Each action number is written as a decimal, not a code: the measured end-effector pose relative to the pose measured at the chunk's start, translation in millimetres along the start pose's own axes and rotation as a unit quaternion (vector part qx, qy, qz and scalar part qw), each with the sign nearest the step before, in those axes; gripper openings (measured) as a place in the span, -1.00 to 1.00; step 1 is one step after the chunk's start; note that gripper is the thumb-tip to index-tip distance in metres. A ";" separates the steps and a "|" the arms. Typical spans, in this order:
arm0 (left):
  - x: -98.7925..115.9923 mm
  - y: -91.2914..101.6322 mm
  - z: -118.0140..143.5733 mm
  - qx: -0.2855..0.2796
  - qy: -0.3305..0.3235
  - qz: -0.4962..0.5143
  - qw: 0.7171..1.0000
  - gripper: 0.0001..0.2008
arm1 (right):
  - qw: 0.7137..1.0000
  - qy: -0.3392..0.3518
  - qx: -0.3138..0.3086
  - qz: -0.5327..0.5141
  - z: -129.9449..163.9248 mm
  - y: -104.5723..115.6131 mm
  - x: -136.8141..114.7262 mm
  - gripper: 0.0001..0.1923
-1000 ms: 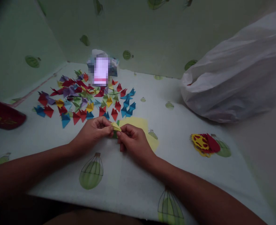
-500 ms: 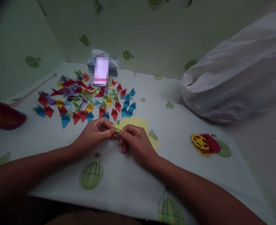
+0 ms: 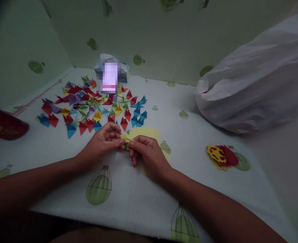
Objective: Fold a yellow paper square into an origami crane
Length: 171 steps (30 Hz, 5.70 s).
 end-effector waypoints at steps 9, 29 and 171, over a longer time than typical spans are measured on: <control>1.6 -0.1 -0.7 -0.007 0.000 -0.018 1.000 -0.62 | 0.999 -0.019 -0.020 -0.033 -2.6 -1.6 1.2 -0.83; 7.5 -6.4 0.4 -0.049 -0.020 -0.081 0.995 -0.75 | 0.997 0.041 -0.020 0.054 -3.3 1.9 -5.1 -0.72; 8.8 -7.3 3.0 -0.057 -0.017 -0.106 0.993 -0.81 | 0.983 0.105 -0.058 0.139 -1.6 -2.6 -14.7 -0.64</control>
Point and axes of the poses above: each hand's wrist, its own z-axis away from the middle knuckle, its own y-axis out of the back of the hand, x = y × z, the point moved 8 cm from there along -z, towards the middle knuckle, and after that the axes turned 13 degrees about z, right-handed, at the moved point
